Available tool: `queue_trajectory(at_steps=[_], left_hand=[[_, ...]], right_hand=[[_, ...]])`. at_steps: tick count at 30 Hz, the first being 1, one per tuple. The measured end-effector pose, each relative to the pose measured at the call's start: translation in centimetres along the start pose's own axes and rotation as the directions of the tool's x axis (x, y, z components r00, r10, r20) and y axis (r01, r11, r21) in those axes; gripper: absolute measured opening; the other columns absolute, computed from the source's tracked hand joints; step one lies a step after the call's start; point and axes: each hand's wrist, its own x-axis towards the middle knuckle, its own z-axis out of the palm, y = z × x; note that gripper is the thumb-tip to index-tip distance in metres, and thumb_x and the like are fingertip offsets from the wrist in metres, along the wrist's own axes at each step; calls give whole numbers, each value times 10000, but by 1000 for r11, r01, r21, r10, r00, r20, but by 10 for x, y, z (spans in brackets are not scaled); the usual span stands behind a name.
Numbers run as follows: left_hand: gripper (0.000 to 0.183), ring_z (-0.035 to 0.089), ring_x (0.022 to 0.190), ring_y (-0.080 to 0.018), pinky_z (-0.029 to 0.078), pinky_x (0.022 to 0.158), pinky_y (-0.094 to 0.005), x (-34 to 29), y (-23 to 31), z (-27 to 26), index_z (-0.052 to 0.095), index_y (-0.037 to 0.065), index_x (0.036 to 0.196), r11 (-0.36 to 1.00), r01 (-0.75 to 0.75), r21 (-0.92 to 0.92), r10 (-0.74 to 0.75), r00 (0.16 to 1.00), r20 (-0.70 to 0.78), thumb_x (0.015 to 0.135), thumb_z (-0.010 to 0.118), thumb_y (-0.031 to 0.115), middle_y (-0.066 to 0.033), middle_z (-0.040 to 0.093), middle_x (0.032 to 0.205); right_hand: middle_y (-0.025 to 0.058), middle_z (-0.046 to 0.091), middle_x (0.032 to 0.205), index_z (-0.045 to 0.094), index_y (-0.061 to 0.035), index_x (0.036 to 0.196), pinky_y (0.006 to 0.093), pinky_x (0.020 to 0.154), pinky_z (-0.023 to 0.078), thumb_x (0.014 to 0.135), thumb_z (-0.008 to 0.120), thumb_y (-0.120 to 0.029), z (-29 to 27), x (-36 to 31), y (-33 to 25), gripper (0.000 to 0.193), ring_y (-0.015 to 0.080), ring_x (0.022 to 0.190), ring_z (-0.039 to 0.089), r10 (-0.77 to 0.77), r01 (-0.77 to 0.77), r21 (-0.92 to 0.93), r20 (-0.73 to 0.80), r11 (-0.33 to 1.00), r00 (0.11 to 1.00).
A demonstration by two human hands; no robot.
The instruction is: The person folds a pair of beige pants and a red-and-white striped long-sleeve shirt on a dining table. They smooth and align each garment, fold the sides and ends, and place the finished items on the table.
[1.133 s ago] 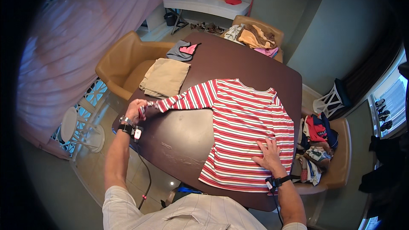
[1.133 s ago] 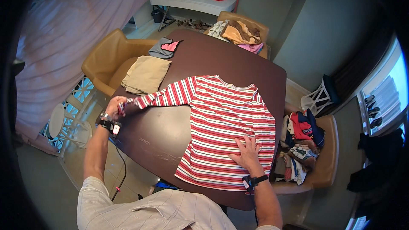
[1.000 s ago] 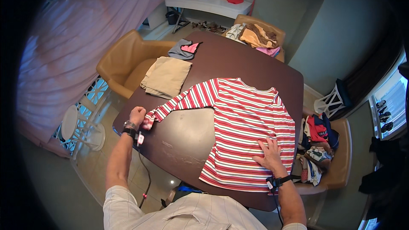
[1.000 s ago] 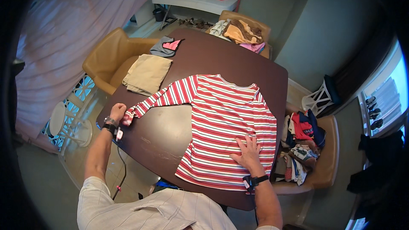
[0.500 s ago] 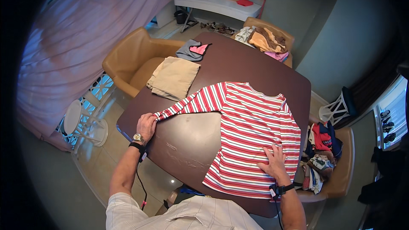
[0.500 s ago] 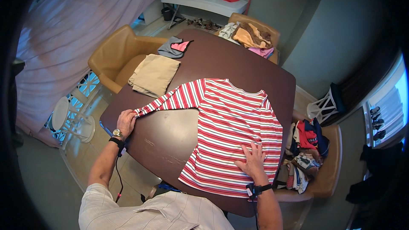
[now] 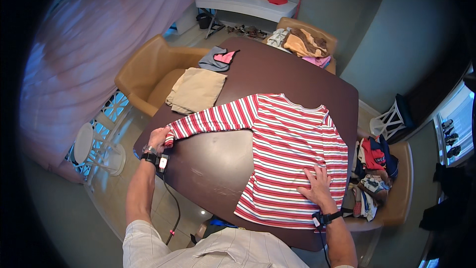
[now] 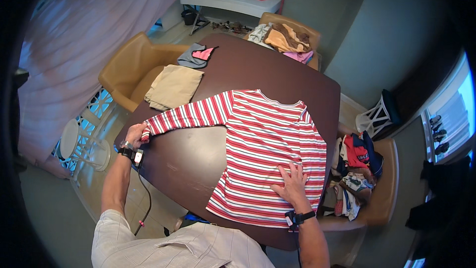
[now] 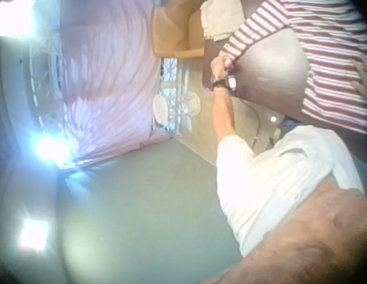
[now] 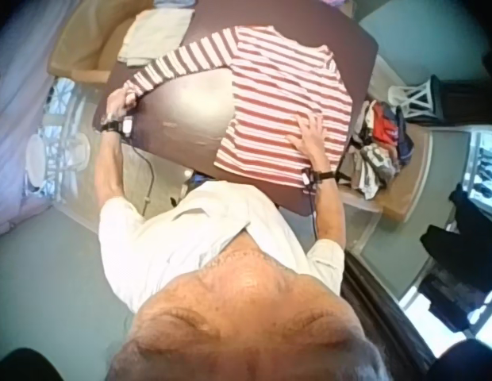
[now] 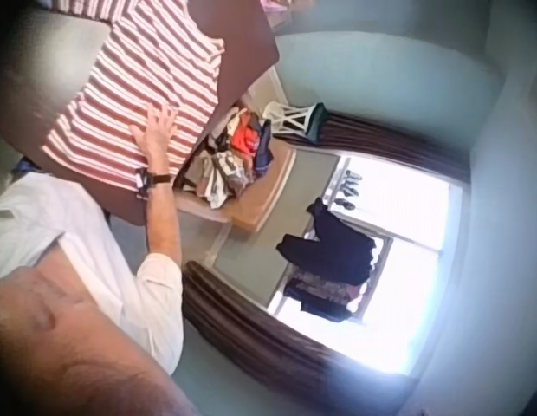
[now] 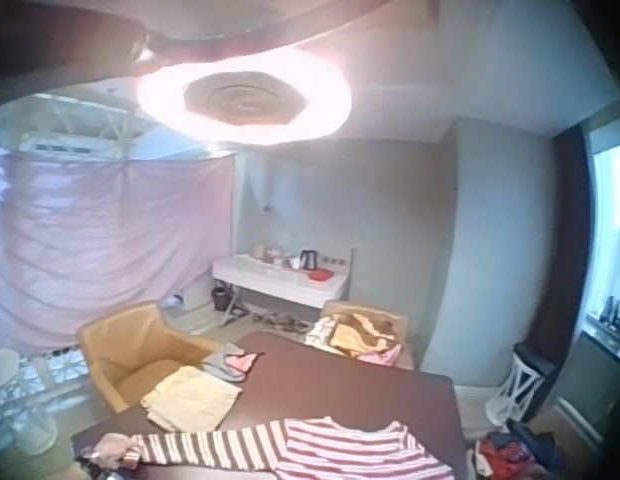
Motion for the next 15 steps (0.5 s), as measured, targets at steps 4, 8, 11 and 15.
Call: queue_trajectory(at_steps=[4, 8, 11, 15], left_hand=[[223, 599, 514, -114, 543, 430, -307, 0, 2, 31, 680, 93, 1021, 999, -43, -21, 43, 999, 19, 1141, 650, 279, 4, 680, 760], [241, 530, 468, -85, 439, 405, -289, -4, 18, 42, 680, 89, 933, 984, -166, -60, 170, 983, 70, 1131, 664, 225, 35, 614, 670], [241, 526, 463, -81, 441, 403, -287, -9, 29, 49, 682, 87, 938, 985, -172, 19, 170, 984, 55, 1130, 669, 232, 36, 617, 673], [232, 564, 471, -85, 489, 411, -289, -5, 34, 50, 681, 86, 1008, 988, -129, -80, 131, 991, 20, 1151, 646, 265, 24, 654, 699]], right_hand=[[212, 274, 1782, 557, -242, 1638, 838, 1267, 163, 835, 881, -624, -6, -4, 2, 946, 554, 1661, 130, 52, -52, -1, 8, 999, 999], [210, 270, 1787, 554, -239, 1642, 829, 1275, 160, 854, 880, -603, -5, -5, 3, 927, 551, 1666, 127, 31, -31, 16, -5, 999, 999], [208, 341, 1727, 575, -197, 1627, 689, 1265, 254, 861, 871, -598, -4, -6, -1, 913, 474, 1618, 237, 8, -13, -75, -63, 997, 998], [239, 409, 1687, 610, -122, 1579, 680, 1243, 298, 867, 888, -510, -9, -12, -13, 857, 494, 1582, 317, 21, -35, -115, -124, 993, 992]])
